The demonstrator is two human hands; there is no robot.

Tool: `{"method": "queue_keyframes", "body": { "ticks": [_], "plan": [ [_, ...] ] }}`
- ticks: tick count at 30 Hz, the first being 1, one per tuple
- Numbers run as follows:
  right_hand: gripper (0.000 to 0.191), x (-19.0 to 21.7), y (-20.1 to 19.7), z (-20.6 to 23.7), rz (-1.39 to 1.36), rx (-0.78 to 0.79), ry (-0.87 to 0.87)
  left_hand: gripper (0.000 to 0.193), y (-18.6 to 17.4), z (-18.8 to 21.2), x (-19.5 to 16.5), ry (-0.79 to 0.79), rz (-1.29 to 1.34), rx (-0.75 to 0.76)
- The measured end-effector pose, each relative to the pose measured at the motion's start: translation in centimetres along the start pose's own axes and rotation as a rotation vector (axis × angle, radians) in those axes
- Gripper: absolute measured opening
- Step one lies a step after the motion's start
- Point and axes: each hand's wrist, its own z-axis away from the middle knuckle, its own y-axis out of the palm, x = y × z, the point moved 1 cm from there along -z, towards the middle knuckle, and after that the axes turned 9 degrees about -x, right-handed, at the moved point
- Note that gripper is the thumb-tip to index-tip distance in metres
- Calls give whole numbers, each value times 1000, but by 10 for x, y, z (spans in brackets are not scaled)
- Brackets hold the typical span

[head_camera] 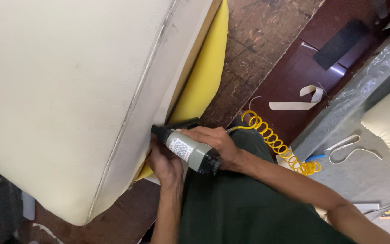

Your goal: The person staples a white fabric cover onto a yellow foam cushion using a pneumatic staple gun. They repeatedly pull the fabric taut and drive staples along the edges and corners to secure the cover to the foam.

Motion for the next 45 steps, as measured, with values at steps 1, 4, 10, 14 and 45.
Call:
{"method": "queue_keyframes", "body": {
  "ticks": [1, 4, 10, 14, 45],
  "plan": [
    [60, 0, 1, 0, -1, -7, -1, 21, -1, 0, 0, 7, -8, 6],
    [60, -1, 4, 0, -4, -19, -7, 23, -4, 0, 0, -12, -36, 0],
    [61, -1, 10, 0, -10, -26, 5, 27, -1, 2, -3, -97, -40, -25],
    [60, -2, 13, -1, -3, -23, 24, 27, -1, 4, -5, -103, -94, -54],
    [57, 13, 38, 22, 61, -27, -5, 23, -38, -1, -9, -51, 22, -5]
  ]
}}
